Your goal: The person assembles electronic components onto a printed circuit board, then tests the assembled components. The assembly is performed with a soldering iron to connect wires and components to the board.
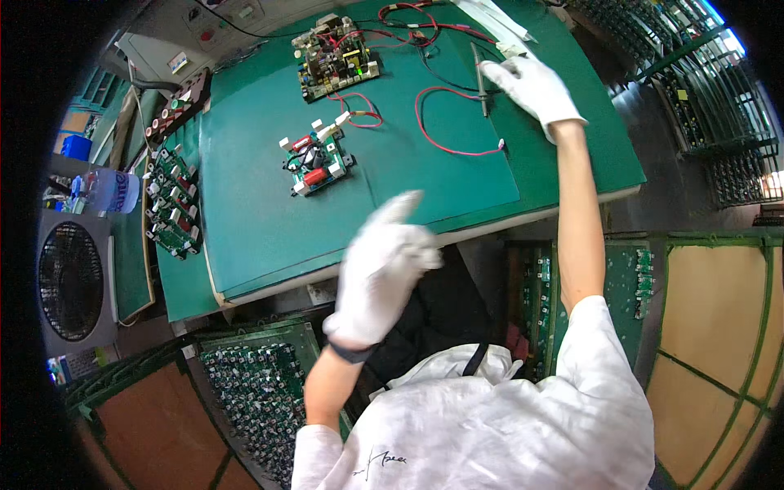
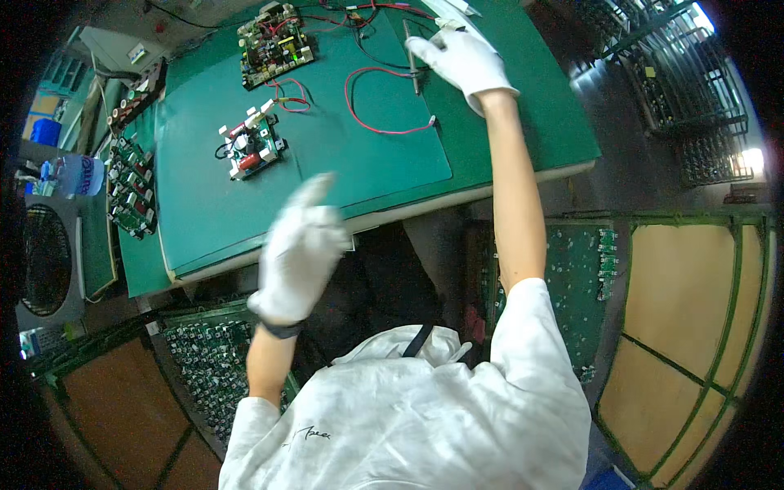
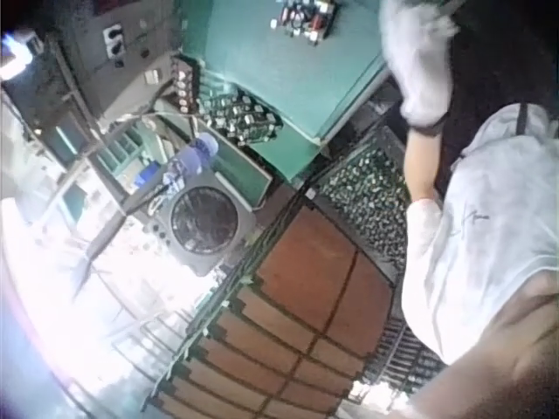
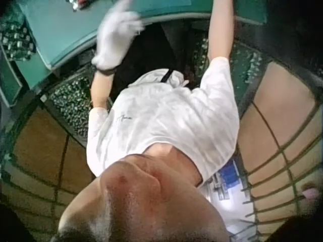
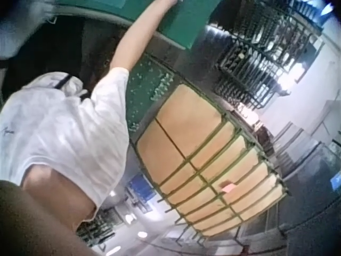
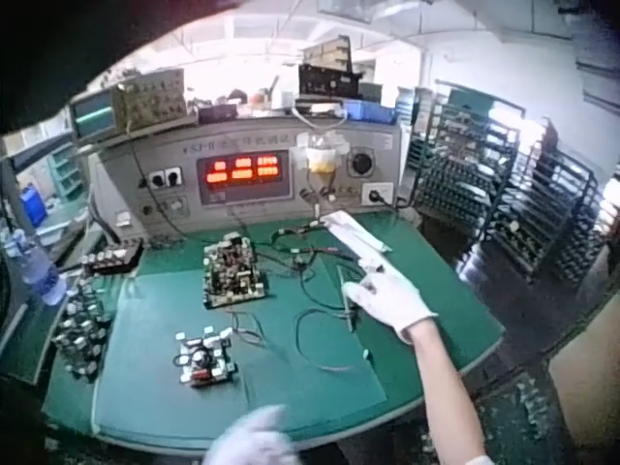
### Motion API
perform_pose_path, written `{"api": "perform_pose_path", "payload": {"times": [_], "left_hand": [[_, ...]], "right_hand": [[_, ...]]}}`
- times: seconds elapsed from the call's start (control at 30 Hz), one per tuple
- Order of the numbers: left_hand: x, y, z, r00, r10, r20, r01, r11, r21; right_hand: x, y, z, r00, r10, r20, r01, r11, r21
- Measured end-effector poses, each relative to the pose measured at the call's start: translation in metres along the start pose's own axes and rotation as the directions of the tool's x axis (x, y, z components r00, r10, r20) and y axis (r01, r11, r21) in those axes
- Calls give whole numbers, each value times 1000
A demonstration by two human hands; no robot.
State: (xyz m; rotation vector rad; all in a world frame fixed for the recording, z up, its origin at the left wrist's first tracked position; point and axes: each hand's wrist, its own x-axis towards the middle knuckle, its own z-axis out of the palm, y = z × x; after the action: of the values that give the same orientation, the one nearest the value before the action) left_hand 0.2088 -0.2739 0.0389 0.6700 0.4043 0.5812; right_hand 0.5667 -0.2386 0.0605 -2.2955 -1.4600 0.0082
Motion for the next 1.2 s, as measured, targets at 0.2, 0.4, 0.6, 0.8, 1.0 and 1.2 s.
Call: {"api": "perform_pose_path", "payload": {"times": [0.2,0.4,0.6,0.8,1.0,1.2], "left_hand": [[99,-64,67,950,-313,13,276,815,-510],[129,-64,70,983,-186,10,172,887,-429],[12,18,42,883,255,394,-451,694,561],[-33,156,-6,966,255,-32,-162,699,696],[49,177,-125,967,245,63,-215,662,718],[69,163,-142,954,301,2,-192,604,774]], "right_hand": [[20,15,27,973,-136,186,130,991,43],[0,-29,-4,977,7,214,-111,871,478],[-24,-59,-45,991,43,123,-130,414,901],[-10,-82,-24,992,-122,35,-23,95,995],[13,-125,61,979,-190,-73,130,306,943],[9,-112,106,976,-217,-6,88,371,924]]}}
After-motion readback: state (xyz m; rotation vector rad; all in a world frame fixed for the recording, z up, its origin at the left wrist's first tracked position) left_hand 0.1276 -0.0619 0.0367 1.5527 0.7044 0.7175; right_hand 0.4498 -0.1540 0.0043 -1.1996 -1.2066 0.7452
